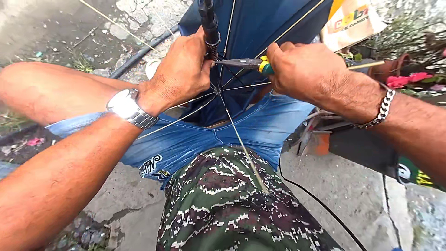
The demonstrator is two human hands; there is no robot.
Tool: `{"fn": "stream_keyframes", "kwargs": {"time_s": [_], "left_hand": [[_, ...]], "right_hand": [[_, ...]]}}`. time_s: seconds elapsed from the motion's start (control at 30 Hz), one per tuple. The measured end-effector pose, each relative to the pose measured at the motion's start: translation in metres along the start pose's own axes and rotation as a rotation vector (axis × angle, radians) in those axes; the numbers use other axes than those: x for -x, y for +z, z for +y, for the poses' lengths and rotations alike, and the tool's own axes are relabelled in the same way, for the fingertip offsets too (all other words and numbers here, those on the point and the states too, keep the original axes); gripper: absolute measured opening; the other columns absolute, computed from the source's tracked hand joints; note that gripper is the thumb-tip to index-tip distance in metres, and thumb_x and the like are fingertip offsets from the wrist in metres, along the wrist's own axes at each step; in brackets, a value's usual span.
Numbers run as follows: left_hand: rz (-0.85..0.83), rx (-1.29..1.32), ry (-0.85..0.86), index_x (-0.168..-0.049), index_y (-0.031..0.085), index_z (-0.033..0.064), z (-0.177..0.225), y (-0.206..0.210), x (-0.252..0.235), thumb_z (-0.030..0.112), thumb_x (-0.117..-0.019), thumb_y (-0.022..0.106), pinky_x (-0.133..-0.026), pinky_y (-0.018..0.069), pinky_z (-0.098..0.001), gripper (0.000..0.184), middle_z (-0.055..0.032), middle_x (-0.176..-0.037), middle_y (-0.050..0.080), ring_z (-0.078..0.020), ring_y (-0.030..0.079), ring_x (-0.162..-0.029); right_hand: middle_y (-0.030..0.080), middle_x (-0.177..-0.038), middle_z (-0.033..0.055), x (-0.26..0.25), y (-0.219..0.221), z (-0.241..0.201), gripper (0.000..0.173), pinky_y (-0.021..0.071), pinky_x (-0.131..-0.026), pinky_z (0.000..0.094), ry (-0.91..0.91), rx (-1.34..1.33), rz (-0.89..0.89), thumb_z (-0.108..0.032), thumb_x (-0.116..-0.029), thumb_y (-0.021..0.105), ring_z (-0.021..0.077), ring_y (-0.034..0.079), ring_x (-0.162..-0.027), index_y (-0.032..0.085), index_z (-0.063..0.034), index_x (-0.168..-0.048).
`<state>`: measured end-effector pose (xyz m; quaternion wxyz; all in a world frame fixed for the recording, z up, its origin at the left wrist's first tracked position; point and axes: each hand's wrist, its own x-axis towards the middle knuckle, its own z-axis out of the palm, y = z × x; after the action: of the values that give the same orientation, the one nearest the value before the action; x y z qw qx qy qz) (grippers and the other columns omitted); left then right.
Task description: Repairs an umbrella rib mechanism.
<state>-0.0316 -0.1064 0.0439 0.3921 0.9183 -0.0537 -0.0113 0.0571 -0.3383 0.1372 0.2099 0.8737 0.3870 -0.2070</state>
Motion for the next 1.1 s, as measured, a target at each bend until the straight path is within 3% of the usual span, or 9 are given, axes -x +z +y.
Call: {"fn": "stream_keyframes", "kwargs": {"time_s": [0.17,0.33,0.53,0.67,0.77,0.83,0.9,1.0,1.1], "left_hand": [[0.059,-0.049,-0.011,-0.126,0.058,0.0029,0.018,0.007,-0.012,0.014,-0.0932,0.059,-0.081,0.0561,-0.0518,0.034,-0.0153,-0.1,0.07,-0.0297,0.07,-0.091],[0.086,-0.064,-0.054,-0.125,0.058,0.0035,0.024,0.008,-0.02,0.014,-0.0914,0.06,-0.081,0.0558,-0.0514,0.035,-0.0138,-0.098,0.069,-0.0294,0.07,-0.092],[0.11,-0.069,-0.131,-0.128,0.057,0.0054,0.023,0.015,-0.028,0.013,-0.0886,0.061,-0.083,0.0575,-0.0481,0.04,-0.0113,-0.102,0.071,-0.0257,0.071,-0.095],[0.055,-0.026,-0.008,-0.129,0.058,0.0039,0.017,0.012,-0.03,0.013,-0.0937,0.061,-0.088,0.0578,-0.0449,0.037,-0.012,-0.106,0.072,-0.0231,0.072,-0.096],[-0.041,0.035,0.045,-0.135,0.06,0.0068,0.001,0.006,-0.029,0.014,-0.0942,0.066,-0.099,0.0557,-0.0422,0.042,-0.012,-0.123,0.067,-0.0209,0.069,-0.108],[-0.078,0.018,0.021,-0.139,0.059,0.0103,-0.009,0.008,-0.028,0.02,-0.0945,0.068,-0.099,0.0546,-0.0444,0.046,-0.0117,-0.128,0.065,-0.0227,0.068,-0.11],[-0.075,-0.025,-0.006,-0.14,0.059,0.0113,-0.016,0.014,-0.03,0.029,-0.0972,0.066,-0.098,0.0541,-0.0475,0.047,-0.0126,-0.128,0.066,-0.025,0.068,-0.108],[-0.073,-0.038,-0.007,-0.138,0.059,0.0092,-0.014,0.021,-0.033,0.034,-0.1011,0.06,-0.091,0.0583,-0.0421,0.044,-0.0124,-0.123,0.066,-0.0208,0.07,-0.099],[-0.081,-0.062,0.04,-0.135,0.059,0.0061,-0.005,0.024,-0.035,0.031,-0.1033,0.058,-0.096,0.0566,-0.0417,0.04,-0.0134,-0.119,0.067,-0.0212,0.07,-0.103]], "right_hand": [[0.059,-0.1,0.0325,0.006,-0.03,0.002,0.025,0.05,-0.064,0.0631,0.039,0.164,0.019,-0.013,-0.1024,0.051,0.0548,0.065,-0.091,0.049,0.0062,-0.118],[0.059,-0.099,0.0331,0.011,-0.046,-0.011,0.021,0.0486,-0.068,0.0628,0.104,0.275,0.003,-0.002,-0.1011,0.047,0.0534,0.064,-0.091,0.048,0.008,-0.119],[0.058,-0.09,0.0293,0.009,-0.055,-0.024,0.014,0.0488,-0.06,0.0582,0.129,0.259,0.013,-0.001,-0.1038,0.042,0.0504,0.065,-0.085,0.049,0.0092,-0.111],[0.059,-0.092,0.027,0.009,-0.061,-0.01,0.015,0.0499,-0.061,0.0581,0.089,0.21,0.015,-0.004,-0.104,0.046,0.0481,0.065,-0.088,0.054,0.0067,-0.111],[0.059,-0.096,0.032,0.007,-0.046,0.0,0.018,0.0488,-0.062,0.0618,0.076,0.178,0.047,-0.005,-0.102,0.048,0.0533,0.064,-0.088,0.051,0.0081,-0.114],[0.058,-0.097,0.0329,0.005,-0.034,0.003,0.018,0.0479,-0.062,0.062,0.077,0.16,0.083,-0.003,-0.1013,0.047,0.0545,0.064,-0.089,0.049,0.0081,-0.115],[0.059,-0.099,0.0321,0.005,-0.028,0.003,0.018,0.049,-0.064,0.0608,0.085,0.149,0.102,-0.003,-0.1008,0.048,0.0535,0.064,-0.091,0.049,0.0074,-0.116],[0.058,-0.096,0.0307,0.009,-0.026,0.005,0.016,0.0502,-0.062,0.0601,0.096,0.1,0.107,0.0,-0.1016,0.047,0.0521,0.064,-0.09,0.05,0.0085,-0.115],[0.059,-0.095,0.0306,0.017,-0.027,0.013,0.02,0.0503,-0.063,0.0631,0.083,0.026,0.023,-0.004,-0.0997,0.053,0.0526,0.064,-0.089,0.051,0.0087,-0.115]]}}
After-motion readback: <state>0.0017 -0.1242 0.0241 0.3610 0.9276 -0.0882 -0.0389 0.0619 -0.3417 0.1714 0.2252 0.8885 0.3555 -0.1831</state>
